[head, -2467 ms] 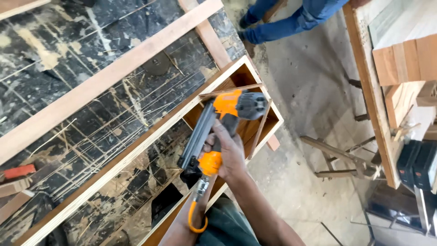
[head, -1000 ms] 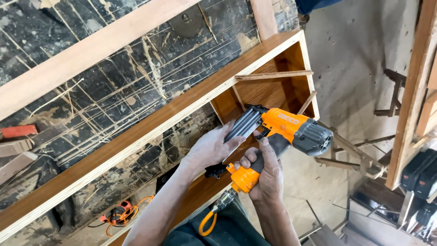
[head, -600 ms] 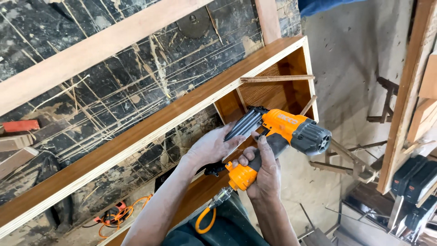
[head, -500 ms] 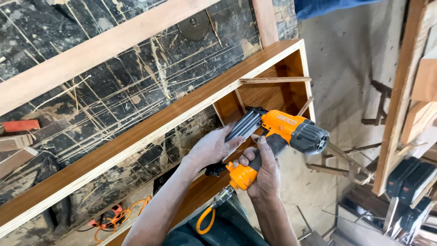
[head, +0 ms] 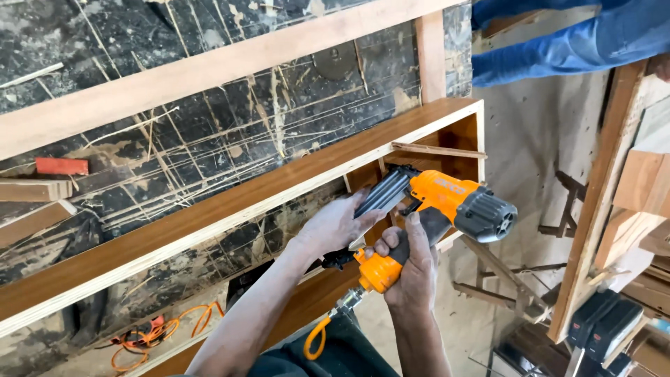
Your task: Assembling and reinforcing a wooden box using a nail gun and hammer.
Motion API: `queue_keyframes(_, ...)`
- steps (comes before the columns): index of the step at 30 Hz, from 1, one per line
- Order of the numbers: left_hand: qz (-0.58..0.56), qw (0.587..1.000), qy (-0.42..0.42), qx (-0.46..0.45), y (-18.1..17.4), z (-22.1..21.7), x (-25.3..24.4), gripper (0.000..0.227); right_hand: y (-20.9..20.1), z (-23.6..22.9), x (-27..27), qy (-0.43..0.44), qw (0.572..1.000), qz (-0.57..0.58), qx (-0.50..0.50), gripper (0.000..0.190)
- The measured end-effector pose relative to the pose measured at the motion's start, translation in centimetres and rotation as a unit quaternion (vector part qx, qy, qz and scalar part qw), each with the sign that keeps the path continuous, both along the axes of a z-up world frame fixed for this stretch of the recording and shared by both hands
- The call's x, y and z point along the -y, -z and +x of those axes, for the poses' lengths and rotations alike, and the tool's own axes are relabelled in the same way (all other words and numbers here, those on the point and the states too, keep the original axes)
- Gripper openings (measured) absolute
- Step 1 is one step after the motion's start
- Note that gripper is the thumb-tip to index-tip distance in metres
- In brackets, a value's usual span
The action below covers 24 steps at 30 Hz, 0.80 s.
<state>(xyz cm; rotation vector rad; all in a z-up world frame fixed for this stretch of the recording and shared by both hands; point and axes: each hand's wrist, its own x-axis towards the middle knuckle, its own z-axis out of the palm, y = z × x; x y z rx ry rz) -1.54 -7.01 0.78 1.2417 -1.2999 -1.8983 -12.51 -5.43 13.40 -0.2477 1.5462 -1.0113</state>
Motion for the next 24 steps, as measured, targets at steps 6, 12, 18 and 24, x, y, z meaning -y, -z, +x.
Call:
queue_keyframes(6,-0.013,0.999,-0.019,-0.027,0.3,-0.1,0.1,0.064,0.4,-0.4,0.3,0.009,1.000,0.015,0.001,0.032)
queue_keyframes(12,0.028,0.999,0.021,0.018,-0.7,0.3,0.7,0.066,0.6,-1.2,0.5,0.010,0.999,0.020,0.034,0.033)
queue_keyframes(18,-0.007,1.000,0.016,0.008,0.3,0.1,0.5,0.062,0.7,-1.0,0.8,0.030,0.998,0.028,0.039,0.032)
queue_keyframes(24,-0.015,0.999,0.019,0.041,-1.4,0.0,0.1,0.063,0.1,-1.8,-0.3,0.023,0.999,0.014,0.040,0.031)
